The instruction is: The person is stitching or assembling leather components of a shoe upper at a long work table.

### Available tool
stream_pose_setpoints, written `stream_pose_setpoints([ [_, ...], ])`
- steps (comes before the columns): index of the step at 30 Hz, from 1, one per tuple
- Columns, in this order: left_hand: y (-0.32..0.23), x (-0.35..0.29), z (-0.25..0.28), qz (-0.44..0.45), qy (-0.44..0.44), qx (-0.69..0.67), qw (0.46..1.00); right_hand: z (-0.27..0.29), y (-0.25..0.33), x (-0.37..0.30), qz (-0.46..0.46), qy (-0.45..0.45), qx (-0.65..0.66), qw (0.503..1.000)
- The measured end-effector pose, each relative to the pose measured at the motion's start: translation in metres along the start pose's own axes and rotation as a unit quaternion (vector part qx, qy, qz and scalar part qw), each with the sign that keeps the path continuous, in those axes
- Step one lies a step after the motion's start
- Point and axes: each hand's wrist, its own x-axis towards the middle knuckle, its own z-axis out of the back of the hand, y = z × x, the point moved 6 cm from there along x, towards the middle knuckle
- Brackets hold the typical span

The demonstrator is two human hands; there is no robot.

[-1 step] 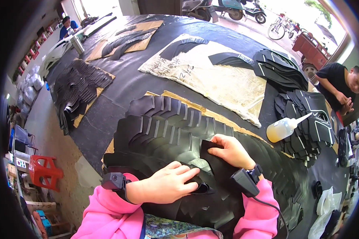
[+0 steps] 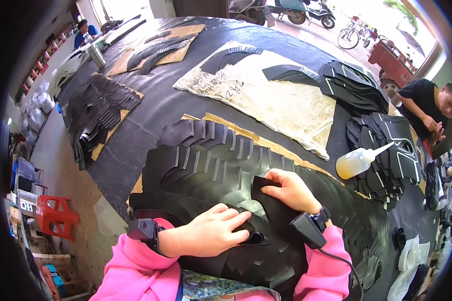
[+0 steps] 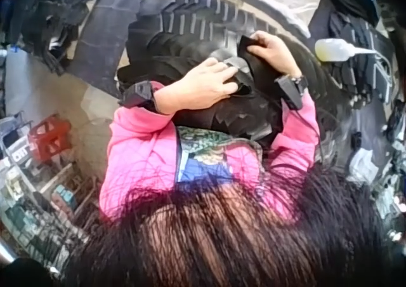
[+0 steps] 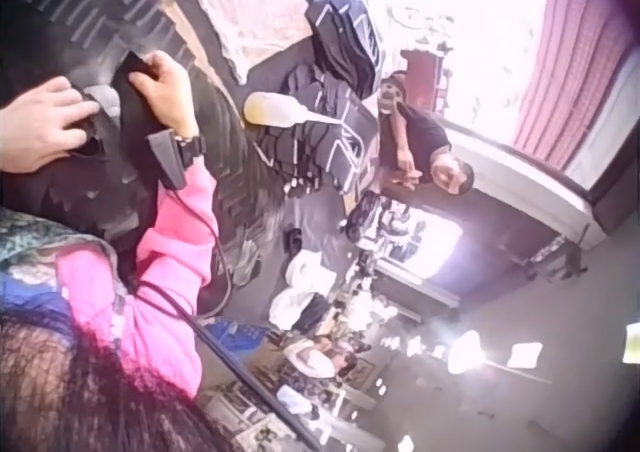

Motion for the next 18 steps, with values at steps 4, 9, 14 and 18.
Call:
stream_pose_setpoints([
  [4,0.005,0.003,-0.003,0.006,-0.023,0.015,1.000,0.002,0.006,0.000,-0.013,-0.007,-0.024,1.000],
  [9,0.009,0.005,-0.005,0.014,-0.017,0.011,1.000,0.002,0.007,0.000,-0.005,-0.004,-0.046,0.999],
  [14,0.014,0.007,-0.003,0.044,-0.014,-0.028,0.999,0.002,0.009,0.000,0.012,-0.006,-0.081,0.997],
  [18,0.018,0.010,-0.005,0.051,-0.007,-0.039,0.998,0.002,0.015,-0.001,0.026,-0.020,-0.130,0.991],
])
